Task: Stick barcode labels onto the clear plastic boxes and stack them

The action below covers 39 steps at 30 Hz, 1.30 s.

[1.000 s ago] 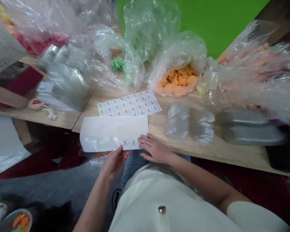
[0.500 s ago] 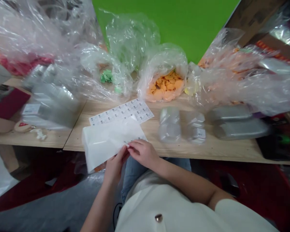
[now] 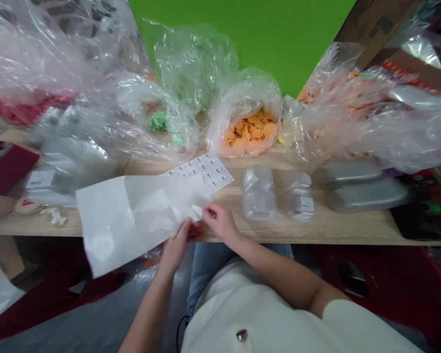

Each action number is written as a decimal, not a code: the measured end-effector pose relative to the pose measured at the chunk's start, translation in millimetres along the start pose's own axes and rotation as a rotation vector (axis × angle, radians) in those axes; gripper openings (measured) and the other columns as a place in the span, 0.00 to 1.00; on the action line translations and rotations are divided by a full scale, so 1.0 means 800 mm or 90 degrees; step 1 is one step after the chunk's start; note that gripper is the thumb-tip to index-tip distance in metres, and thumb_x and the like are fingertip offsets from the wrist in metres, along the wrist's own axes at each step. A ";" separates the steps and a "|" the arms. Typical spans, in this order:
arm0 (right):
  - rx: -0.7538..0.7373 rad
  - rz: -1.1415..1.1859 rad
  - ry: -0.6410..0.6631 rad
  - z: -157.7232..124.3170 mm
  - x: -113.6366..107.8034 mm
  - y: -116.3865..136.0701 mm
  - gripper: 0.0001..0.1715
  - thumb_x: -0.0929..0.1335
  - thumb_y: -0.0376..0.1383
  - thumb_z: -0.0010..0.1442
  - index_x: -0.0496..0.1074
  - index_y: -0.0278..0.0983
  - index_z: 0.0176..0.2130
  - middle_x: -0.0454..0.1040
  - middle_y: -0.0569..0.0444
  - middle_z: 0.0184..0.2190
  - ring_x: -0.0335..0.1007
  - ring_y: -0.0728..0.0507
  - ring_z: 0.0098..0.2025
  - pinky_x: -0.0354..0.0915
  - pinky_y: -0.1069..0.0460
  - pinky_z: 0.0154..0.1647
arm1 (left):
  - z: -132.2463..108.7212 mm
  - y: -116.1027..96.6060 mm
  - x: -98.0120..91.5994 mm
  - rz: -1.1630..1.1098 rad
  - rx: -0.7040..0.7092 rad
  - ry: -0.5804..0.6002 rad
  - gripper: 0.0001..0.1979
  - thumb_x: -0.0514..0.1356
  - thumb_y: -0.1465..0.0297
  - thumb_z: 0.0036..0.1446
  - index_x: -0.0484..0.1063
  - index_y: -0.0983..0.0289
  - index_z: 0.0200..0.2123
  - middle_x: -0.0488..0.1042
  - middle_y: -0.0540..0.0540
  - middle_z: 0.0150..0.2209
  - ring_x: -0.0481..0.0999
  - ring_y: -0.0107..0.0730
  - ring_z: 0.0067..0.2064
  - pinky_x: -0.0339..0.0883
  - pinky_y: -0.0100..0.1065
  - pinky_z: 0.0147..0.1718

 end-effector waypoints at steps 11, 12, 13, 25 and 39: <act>-0.429 -0.238 0.084 -0.073 -0.038 0.092 0.15 0.62 0.33 0.60 0.69 0.39 0.47 0.72 0.48 0.44 0.67 0.44 0.48 0.65 0.47 0.50 | -0.049 -0.050 0.079 -0.327 -0.142 0.234 0.23 0.55 0.52 0.52 0.70 0.65 0.41 0.75 0.57 0.38 0.75 0.33 0.37 0.70 0.32 0.37; -0.419 -0.226 0.087 -0.079 -0.046 0.093 0.18 0.64 0.33 0.59 0.67 0.39 0.50 0.71 0.47 0.46 0.66 0.44 0.49 0.66 0.48 0.49 | -0.048 -0.058 0.082 -0.275 -0.095 0.218 0.18 0.58 0.56 0.52 0.71 0.64 0.38 0.75 0.55 0.35 0.75 0.31 0.35 0.69 0.31 0.37; -0.382 -0.200 0.069 -0.079 -0.057 0.091 0.23 0.65 0.34 0.57 0.64 0.38 0.53 0.70 0.47 0.48 0.66 0.44 0.49 0.68 0.49 0.46 | -0.048 -0.065 0.086 -0.217 -0.053 0.207 0.14 0.60 0.59 0.51 0.71 0.64 0.35 0.74 0.52 0.32 0.74 0.29 0.34 0.68 0.30 0.37; -0.013 0.022 -0.197 -0.029 -0.249 0.045 0.22 0.67 0.35 0.52 0.66 0.38 0.48 0.72 0.56 0.30 0.70 0.48 0.33 0.67 0.52 0.35 | -0.058 -0.126 0.144 0.118 0.275 0.149 0.28 0.55 0.64 0.56 0.53 0.59 0.59 0.69 0.60 0.51 0.70 0.38 0.50 0.64 0.41 0.48; 0.023 -0.031 0.007 0.010 -0.237 0.028 0.26 0.67 0.30 0.52 0.63 0.33 0.51 0.71 0.58 0.26 0.68 0.49 0.31 0.64 0.51 0.37 | -0.044 -0.149 0.223 0.169 0.424 0.168 0.17 0.50 0.66 0.60 0.63 0.59 0.53 0.65 0.57 0.54 0.63 0.37 0.55 0.56 0.42 0.54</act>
Point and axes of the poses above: each hand's wrist, its own z-axis towards the middle knuckle, its own x-axis out of the palm, y = z × x, the point moved 10 cm from there along z, towards the middle knuckle
